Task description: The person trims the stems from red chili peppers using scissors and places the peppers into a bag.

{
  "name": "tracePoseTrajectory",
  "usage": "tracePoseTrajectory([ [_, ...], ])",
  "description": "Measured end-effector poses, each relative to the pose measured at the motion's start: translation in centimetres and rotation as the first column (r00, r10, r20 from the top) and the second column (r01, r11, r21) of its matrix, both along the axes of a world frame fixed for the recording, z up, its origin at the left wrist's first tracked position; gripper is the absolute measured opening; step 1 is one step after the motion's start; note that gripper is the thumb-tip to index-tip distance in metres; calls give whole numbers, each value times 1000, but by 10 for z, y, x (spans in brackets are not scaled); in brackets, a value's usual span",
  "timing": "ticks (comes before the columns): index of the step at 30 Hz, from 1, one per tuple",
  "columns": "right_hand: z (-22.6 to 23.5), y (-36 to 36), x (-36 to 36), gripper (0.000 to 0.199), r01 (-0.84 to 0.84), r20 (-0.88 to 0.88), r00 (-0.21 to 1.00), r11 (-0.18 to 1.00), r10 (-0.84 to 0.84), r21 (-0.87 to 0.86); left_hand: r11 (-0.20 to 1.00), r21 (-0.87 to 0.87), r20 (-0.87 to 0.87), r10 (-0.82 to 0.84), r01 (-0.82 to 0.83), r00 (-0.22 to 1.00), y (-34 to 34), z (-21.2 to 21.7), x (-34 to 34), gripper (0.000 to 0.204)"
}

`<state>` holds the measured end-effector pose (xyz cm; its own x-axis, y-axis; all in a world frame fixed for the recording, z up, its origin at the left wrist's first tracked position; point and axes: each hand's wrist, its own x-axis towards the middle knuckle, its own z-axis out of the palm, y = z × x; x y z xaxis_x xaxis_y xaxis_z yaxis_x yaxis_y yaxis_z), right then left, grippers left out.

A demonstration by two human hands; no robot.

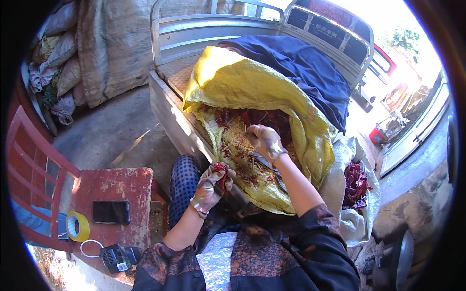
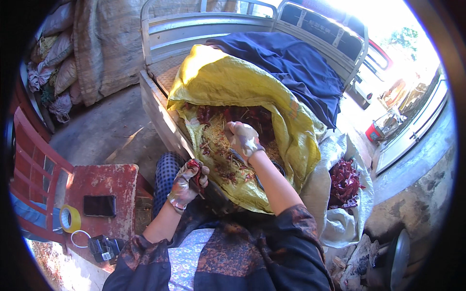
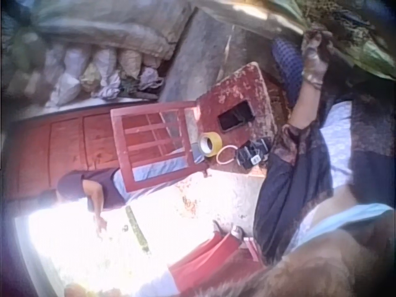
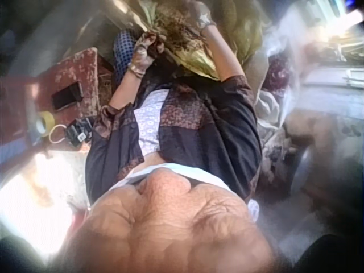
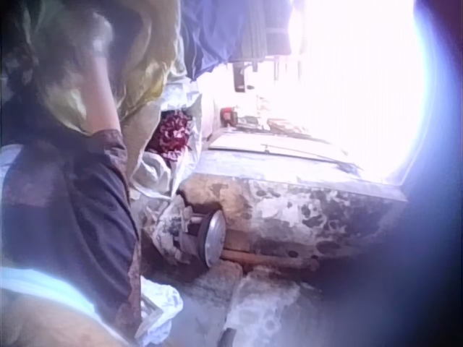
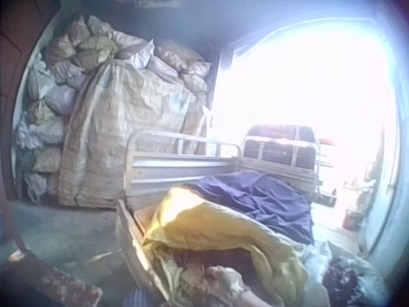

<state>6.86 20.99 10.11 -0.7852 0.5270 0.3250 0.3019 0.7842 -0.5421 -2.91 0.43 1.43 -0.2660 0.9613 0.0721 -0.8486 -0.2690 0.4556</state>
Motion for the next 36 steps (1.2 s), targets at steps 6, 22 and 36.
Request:
tracePoseTrajectory([
  [6, 19, -45, 52, 24, -24, 0, 998, 389, 62, -921, 999, 11, 58, 33, -34, 998, 0, 4, -5, 14],
  [22, 15, 29, 41, 35, 162, 413, 868, 944, -275, 288, 996, -71, -14, -61, 60, 998, 1, 15, 5, 29],
  [36, 40, 9, 59, 21, -393, -118, 916, 800, 383, -453, 962, -46, 194, -254, 268, 947, 11, -5, 0, 34],
])
